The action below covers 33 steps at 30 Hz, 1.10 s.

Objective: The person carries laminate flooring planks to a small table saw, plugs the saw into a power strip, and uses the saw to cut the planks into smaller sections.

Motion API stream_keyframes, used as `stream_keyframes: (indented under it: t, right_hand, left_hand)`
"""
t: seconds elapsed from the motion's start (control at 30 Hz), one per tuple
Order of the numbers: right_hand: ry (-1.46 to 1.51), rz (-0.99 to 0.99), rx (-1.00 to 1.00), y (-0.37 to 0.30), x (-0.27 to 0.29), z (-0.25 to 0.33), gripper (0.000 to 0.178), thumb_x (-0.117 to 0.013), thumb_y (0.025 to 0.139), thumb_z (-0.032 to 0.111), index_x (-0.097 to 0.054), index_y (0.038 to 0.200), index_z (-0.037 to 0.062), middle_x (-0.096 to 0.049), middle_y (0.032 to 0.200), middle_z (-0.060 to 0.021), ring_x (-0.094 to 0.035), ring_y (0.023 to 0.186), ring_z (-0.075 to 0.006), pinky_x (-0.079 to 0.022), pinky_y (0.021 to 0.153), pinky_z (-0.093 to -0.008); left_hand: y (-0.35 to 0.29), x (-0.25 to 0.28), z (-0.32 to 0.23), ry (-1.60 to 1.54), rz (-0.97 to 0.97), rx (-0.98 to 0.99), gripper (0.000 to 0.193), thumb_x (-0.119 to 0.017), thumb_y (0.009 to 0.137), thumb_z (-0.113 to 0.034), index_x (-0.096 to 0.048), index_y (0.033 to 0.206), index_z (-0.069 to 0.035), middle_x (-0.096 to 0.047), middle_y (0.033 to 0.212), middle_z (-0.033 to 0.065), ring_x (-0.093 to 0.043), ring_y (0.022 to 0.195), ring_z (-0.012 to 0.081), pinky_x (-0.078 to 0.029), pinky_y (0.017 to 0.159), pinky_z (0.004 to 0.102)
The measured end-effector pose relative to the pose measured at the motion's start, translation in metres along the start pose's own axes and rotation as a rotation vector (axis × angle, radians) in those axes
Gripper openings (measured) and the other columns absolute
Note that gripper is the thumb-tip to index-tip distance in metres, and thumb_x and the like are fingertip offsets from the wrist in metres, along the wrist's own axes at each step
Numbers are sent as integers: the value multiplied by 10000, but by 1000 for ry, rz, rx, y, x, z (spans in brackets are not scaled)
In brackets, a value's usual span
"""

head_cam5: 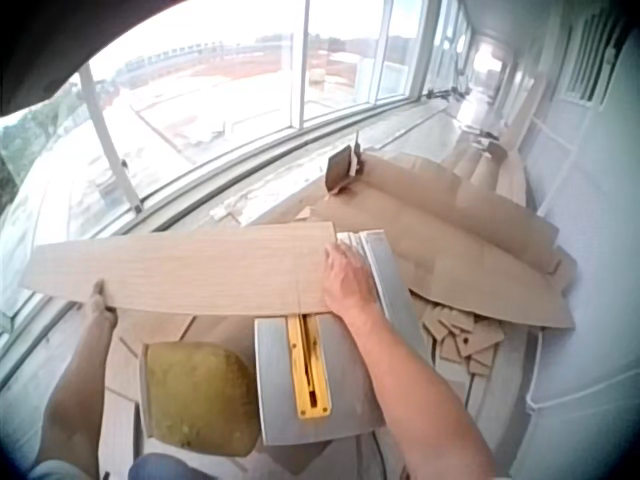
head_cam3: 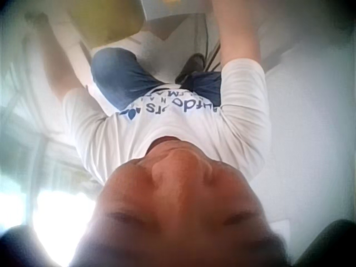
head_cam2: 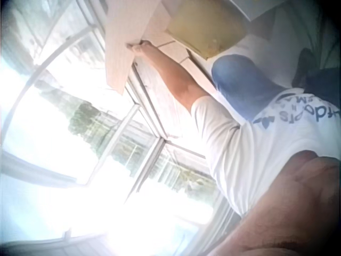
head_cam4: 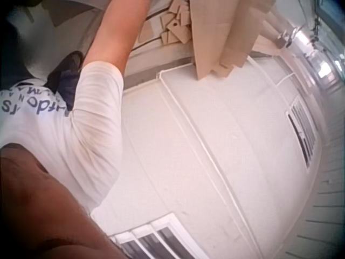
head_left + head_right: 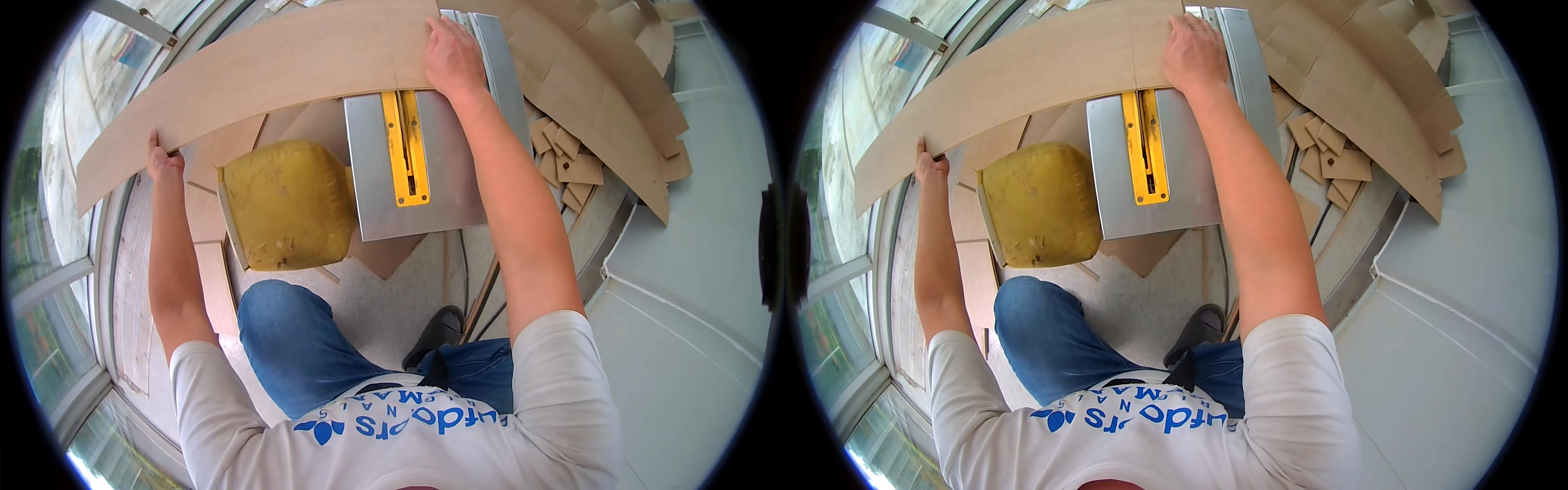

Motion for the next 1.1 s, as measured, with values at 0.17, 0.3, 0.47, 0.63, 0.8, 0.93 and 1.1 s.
stream_keyframes:
  t: [0.17, 0.3, 0.47, 0.63, 0.8, 0.93, 1.1]
  right_hand:
    - [-1, 9, 5, 0, 2, -1, 342, -407, 953, 184, -602, 1192, 37, -590, 1248, -168, -516, 1203, -318, -390, 1039, -404]
    - [11, 5, -2, -3, 3, -4, 337, -413, 951, 182, -604, 1183, 30, -591, 1246, -170, -521, 1195, -321, -392, 1035, -405]
    - [22, 45, 0, -1, 8, 2, 335, -419, 947, 176, -604, 1180, 23, -592, 1244, -175, -523, 1193, -321, -392, 1036, -405]
    - [-17, 63, -4, -7, 11, 2, 319, -419, 946, 172, -579, 1195, 51, -573, 1283, -149, -489, 1236, -290, -345, 1056, -415]
    - [-66, 92, 8, -14, 16, 3, 318, -444, 936, 166, -583, 1199, 55, -574, 1284, -151, -490, 1239, -287, -349, 1054, -412]
    - [-18, 63, -17, -14, 20, 7, 327, -450, 932, 178, -590, 1201, 56, -581, 1278, -152, -499, 1233, -291, -353, 1053, -413]
    - [-1, 45, -19, -21, 20, 5, 338, -438, 944, 190, -602, 1204, 52, -573, 1288, -169, -500, 1229, -317, -360, 1061, -412]
  left_hand:
    - [-13, -7, 3, 52, -32, -17, 195, -650, 899, -141, -628, 1058, -31, -689, 1045, 68, -679, 917, 202, -595, 758, 314]
    - [-24, -11, 5, 59, -21, -27, 198, -654, 898, -147, -628, 1055, -29, -686, 1057, 72, -681, 911, 203, -599, 746, 315]
    - [-15, -1, -1, 35, -7, 16, 237, -691, 866, -122, -621, 1085, -65, -693, 1028, 61, -681, 898, 204, -596, 745, 325]
    - [-24, 2, 0, 82, -23, -24, 240, -632, 916, -162, -614, 1111, -22, -679, 1073, 77, -672, 942, 217, -591, 786, 323]
    - [-35, 3, 0, 86, -16, 1, 249, -628, 920, -175, -611, 1115, -22, -670, 1096, 84, -658, 975, 216, -579, 825, 342]
    - [-33, 10, -4, 91, 3, -6, 259, -623, 924, -183, -606, 1123, -19, -669, 1101, 83, -655, 983, 216, -575, 830, 341]
    - [-36, 16, -4, 87, 19, 22, 263, -608, 934, -200, -604, 1122, -16, -669, 1102, 79, -656, 983, 214, -576, 825, 333]
Point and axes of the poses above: each hand's wrist, its own y-axis towards the middle knuckle, its own x-axis out of the back of the hand, z = x × y, the point moved 1 cm from there along y, towards the middle knuckle
